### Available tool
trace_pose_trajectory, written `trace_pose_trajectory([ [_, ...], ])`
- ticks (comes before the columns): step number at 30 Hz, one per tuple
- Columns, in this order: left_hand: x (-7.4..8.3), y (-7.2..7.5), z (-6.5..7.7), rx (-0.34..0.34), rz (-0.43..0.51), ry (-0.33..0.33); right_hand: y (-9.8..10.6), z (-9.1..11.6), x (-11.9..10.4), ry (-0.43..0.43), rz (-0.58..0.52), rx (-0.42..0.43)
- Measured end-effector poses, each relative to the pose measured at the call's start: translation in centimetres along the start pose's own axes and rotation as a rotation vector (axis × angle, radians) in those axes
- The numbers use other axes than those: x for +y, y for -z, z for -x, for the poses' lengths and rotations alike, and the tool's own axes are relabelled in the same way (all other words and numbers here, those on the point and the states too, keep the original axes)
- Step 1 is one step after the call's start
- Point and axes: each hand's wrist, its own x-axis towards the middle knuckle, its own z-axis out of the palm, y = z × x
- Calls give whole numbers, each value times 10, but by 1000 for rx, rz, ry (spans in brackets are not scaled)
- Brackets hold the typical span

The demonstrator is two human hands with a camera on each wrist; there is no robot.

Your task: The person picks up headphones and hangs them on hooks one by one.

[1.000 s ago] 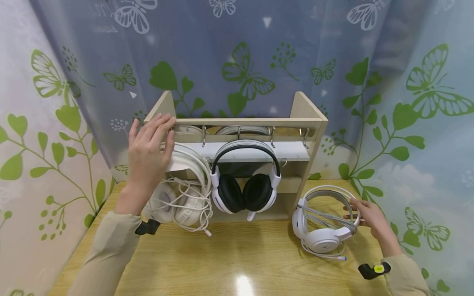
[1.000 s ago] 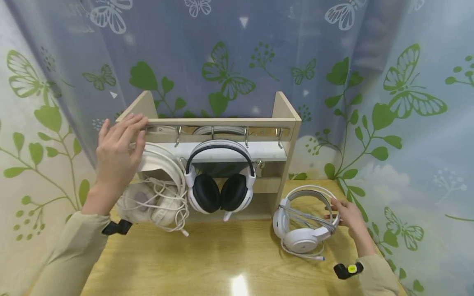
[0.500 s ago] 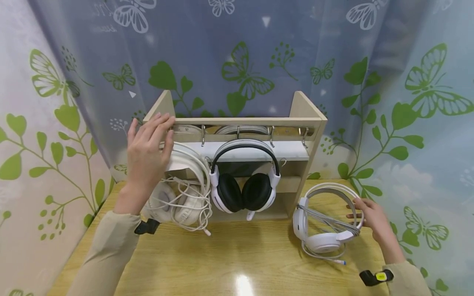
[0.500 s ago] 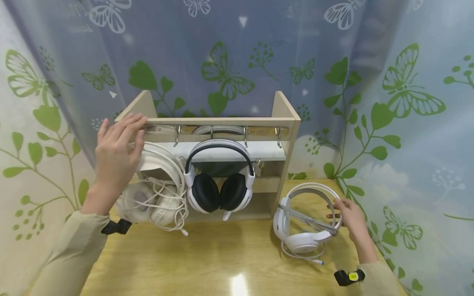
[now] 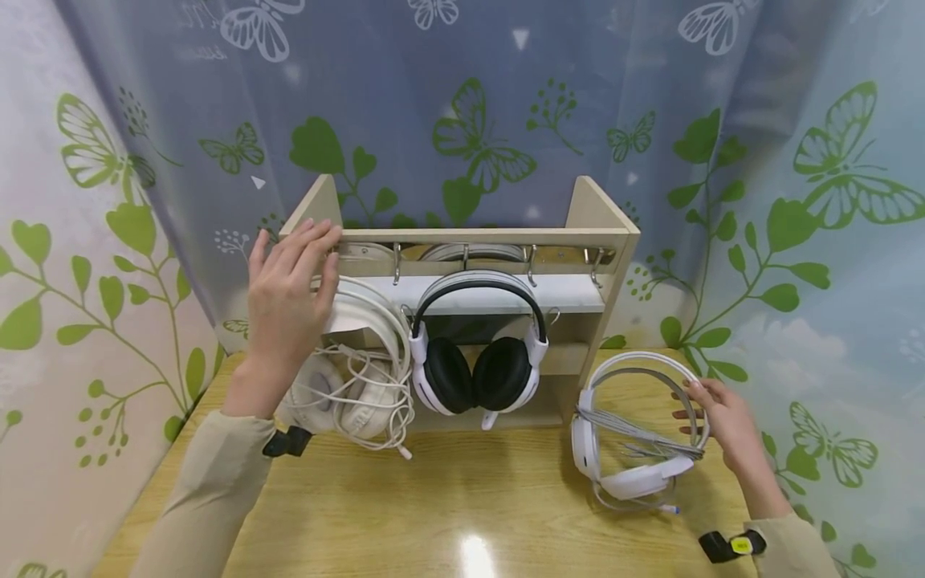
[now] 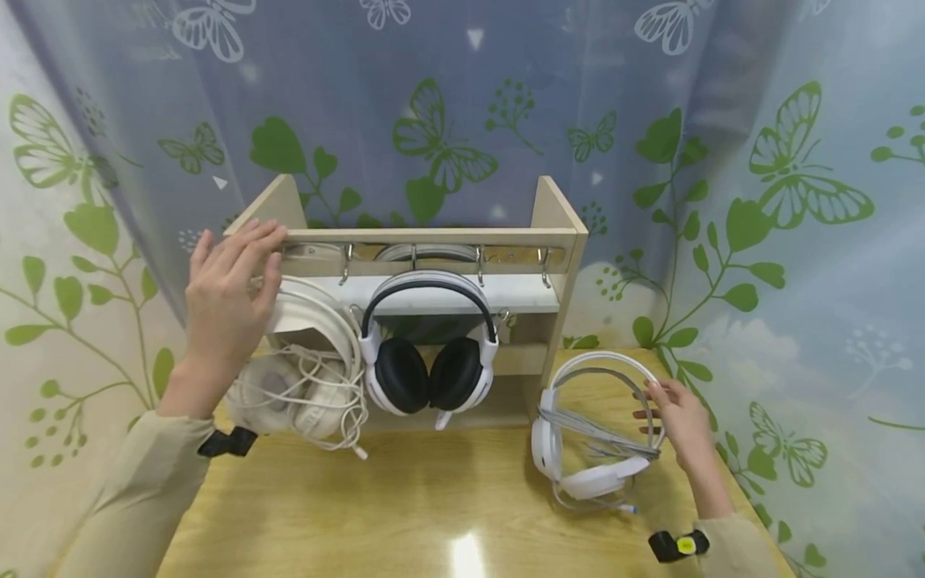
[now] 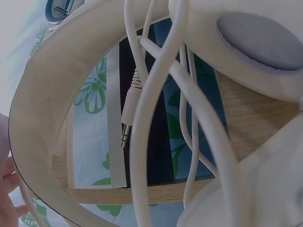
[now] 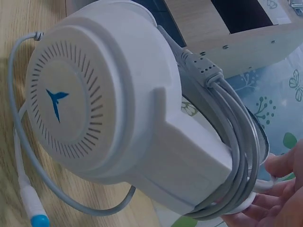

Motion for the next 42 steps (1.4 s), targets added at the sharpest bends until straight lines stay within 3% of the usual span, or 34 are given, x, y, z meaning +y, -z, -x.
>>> trace_pose_trajectory([
  [9, 0, -2, 0, 30, 27, 14, -5, 3, -8, 48, -4, 69],
  [20, 1, -1, 1, 36, 34, 22, -10, 8, -14, 193, 9, 134],
  [26, 2, -1, 1, 38, 37, 22, -11, 10, -22, 249, 67, 192],
  [42, 1, -2, 0, 38, 40, 21, -14, 15, -30, 304, 131, 278],
])
